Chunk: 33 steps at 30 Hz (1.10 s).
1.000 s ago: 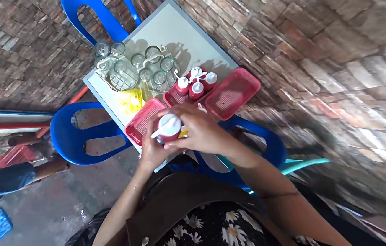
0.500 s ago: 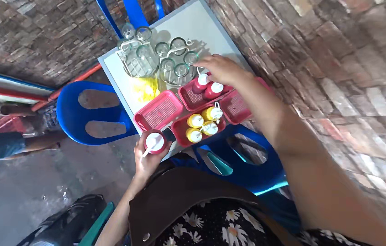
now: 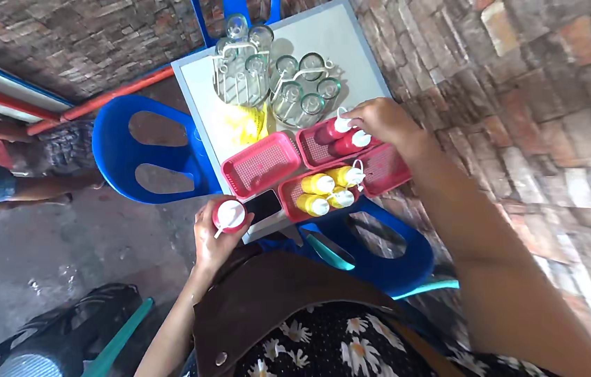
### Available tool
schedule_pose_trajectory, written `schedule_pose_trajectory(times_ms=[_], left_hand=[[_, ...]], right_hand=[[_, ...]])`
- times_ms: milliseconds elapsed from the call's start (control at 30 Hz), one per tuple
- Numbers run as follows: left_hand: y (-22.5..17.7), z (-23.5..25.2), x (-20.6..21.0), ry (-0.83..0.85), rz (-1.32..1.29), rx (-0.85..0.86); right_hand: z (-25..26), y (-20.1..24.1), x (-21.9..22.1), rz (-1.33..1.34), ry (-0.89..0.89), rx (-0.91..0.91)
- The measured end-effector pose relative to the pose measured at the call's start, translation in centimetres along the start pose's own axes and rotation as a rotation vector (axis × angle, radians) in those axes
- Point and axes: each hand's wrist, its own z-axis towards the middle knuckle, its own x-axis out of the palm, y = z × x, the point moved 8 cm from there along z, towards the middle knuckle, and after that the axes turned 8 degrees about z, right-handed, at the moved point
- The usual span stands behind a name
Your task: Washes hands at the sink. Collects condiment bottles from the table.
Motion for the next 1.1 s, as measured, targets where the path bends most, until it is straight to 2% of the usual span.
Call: schedule_pose_trajectory(times_ms=[100,267,500,667,800,967,1100], left_hand=[[0.4,0.5,-1.1,-0.019,0.005,0.024],[1.5,1.1,-2.2,-0.01,0.019,0.039],[2.9,1.6,-3.6,-0.003,0.011,0.028],[3.8,2.3,-4.5,-0.007,0.015,0.026],[4.6,3.1,-4.9,0.004,0.01,0.024],[5.4,4.3,-5.5,0.007,0.006,0.041],[6.1,5.0,-6.0,0.013,0.01,0.049]], right_hand=[[0.3,0.0,0.2,-0.02,0.019,0.042],[0.9,0.3,-0.1,-0.057,0.138,0.275],[1.7,0.1,-0.5,-0.115,0.242,0.223],[1.7,2.0,0.2,-0.189,0.322,0.401],[1.5,1.8,1.1,-0.266,0.323,0.47],[1.4,4.8,1.3,-0.373,0.251,0.472],[1.4,3.4,1.4,-0.308,0.17,0.517]])
